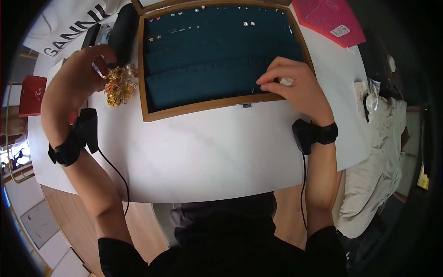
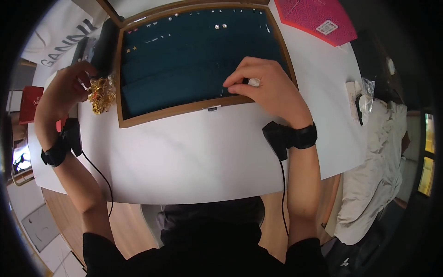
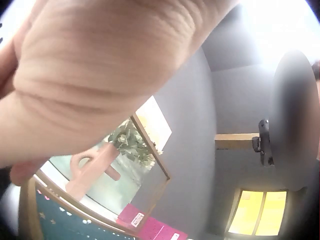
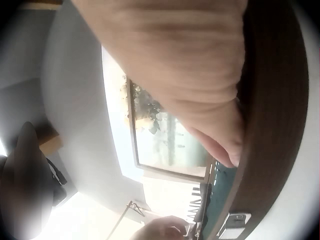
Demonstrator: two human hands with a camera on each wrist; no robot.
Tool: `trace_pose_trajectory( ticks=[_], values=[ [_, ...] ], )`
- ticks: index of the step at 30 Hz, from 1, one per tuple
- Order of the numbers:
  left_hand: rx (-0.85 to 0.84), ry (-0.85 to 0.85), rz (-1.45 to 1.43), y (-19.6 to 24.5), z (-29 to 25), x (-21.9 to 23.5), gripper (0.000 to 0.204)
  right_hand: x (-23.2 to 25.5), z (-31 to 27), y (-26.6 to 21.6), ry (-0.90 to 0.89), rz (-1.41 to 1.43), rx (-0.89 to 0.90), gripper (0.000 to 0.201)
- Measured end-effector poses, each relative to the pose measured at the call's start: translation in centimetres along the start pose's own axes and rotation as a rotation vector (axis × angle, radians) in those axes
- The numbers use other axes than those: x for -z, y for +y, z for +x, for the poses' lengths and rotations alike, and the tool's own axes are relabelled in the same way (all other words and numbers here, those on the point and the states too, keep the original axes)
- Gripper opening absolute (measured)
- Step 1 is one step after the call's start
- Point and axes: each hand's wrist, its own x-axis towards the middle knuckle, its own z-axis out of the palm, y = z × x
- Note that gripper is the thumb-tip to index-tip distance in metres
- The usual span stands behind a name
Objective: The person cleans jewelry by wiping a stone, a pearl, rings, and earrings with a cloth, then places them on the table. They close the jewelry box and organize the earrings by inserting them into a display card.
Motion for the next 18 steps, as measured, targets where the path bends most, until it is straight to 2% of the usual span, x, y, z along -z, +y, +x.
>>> trace_pose_trajectory(
  ticks=[4,9,10,12,18],
  values=[
    [0.043,-0.007,-0.020,-1.0,0.0,0.1,0.039,0.6,1.4,-1.0,-0.124,-0.127,0.068,0.011],
    [0.010,-0.018,0.059,-2.2,0.3,0.2,0.036,1.2,3.0,-2.7,-0.349,-0.394,0.055,0.009],
    [-0.002,-0.023,0.069,-2.4,0.3,0.3,0.036,1.3,3.1,-2.6,-0.352,-0.398,0.058,0.009],
    [-0.003,0.001,0.022,-2.4,0.1,0.4,0.035,1.1,3.2,-2.2,-0.356,-0.452,0.182,0.007],
    [-0.100,0.070,-0.011,0.5,-0.7,-0.3,0.032,0.7,3.0,-2.2,-0.359,-0.518,0.230,0.007]
  ],
)
